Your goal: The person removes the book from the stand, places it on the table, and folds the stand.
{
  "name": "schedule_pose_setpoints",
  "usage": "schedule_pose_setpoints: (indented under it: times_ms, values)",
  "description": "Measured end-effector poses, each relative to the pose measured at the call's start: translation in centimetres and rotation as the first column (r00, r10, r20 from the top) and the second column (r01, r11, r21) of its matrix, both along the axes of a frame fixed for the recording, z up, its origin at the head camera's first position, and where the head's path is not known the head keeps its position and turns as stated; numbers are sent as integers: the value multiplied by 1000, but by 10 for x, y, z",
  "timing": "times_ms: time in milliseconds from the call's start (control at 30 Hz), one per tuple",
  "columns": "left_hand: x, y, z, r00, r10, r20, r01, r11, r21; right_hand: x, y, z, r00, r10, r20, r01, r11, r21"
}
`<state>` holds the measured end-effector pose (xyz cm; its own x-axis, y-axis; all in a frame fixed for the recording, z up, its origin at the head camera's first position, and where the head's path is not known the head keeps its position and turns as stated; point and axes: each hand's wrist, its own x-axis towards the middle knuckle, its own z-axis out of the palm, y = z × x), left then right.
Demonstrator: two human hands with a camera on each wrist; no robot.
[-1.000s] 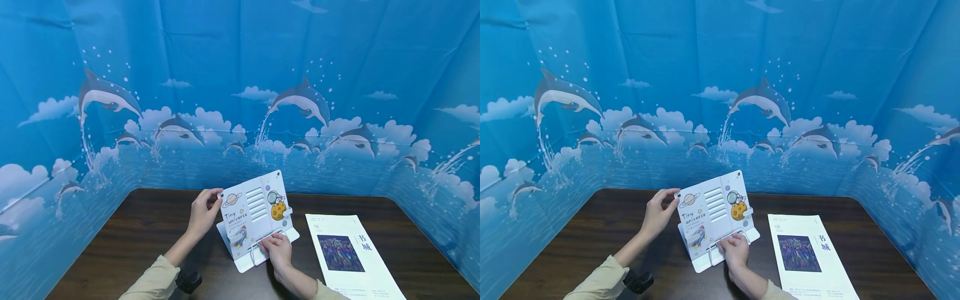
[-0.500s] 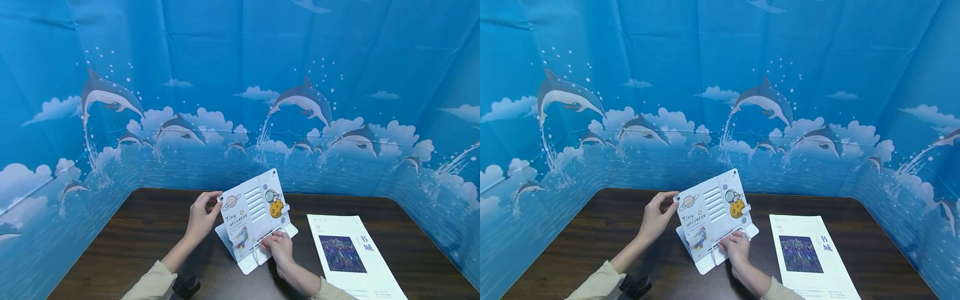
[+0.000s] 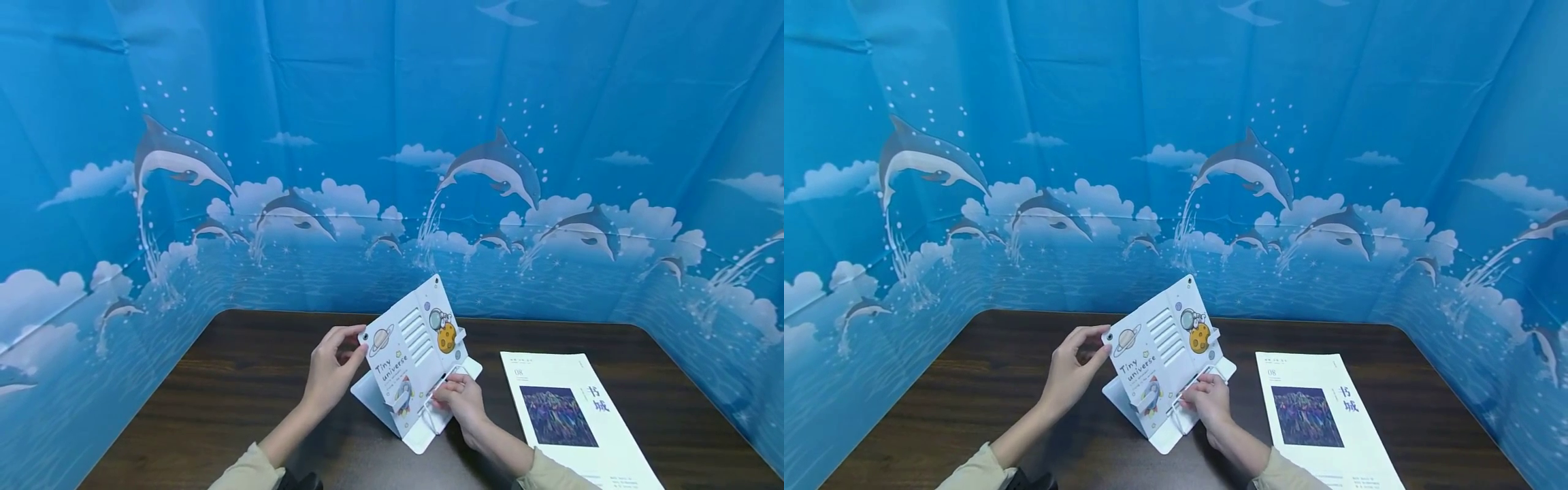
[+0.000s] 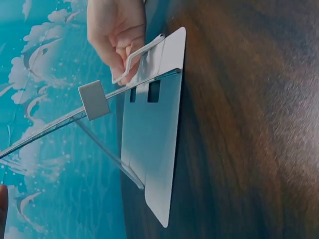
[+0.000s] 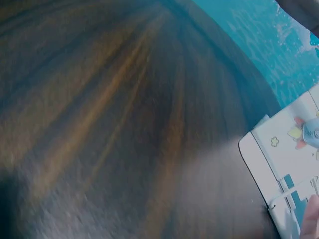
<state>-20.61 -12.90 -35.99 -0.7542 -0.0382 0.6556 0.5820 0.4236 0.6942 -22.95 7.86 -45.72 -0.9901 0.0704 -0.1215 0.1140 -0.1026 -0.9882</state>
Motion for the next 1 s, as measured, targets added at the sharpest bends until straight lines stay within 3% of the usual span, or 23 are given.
schedule_pose_setpoints:
  times_ms: [67, 267, 500, 633, 800, 1000]
  values:
    - [6, 3, 4, 1000, 1, -17, -1, 1000, -7, -2, 4, 0, 1000, 23, 1, -23, 1000, 8]
    - [-3, 2, -22, 996, -36, -85, 37, 999, 11, -7, 13, 0, 997, 81, 15, -81, 996, 35]
    - [1, 8, -30, 982, -88, -165, 92, 996, 14, -15, 22, 3, 988, 148, 53, -154, 978, 142]
    - [7, 14, -28, 977, -73, -199, 75, 997, 2, -21, 26, 2, 984, 164, 70, -173, 972, 159]
    - [21, 23, -17, 964, -64, -259, 67, 998, 0, -24, 29, 3, 979, 191, 69, -200, 969, 146]
    - [31, 31, -8, 964, -38, -263, 42, 999, 11, -28, 30, 5, 976, 201, 81, -212, 963, 167]
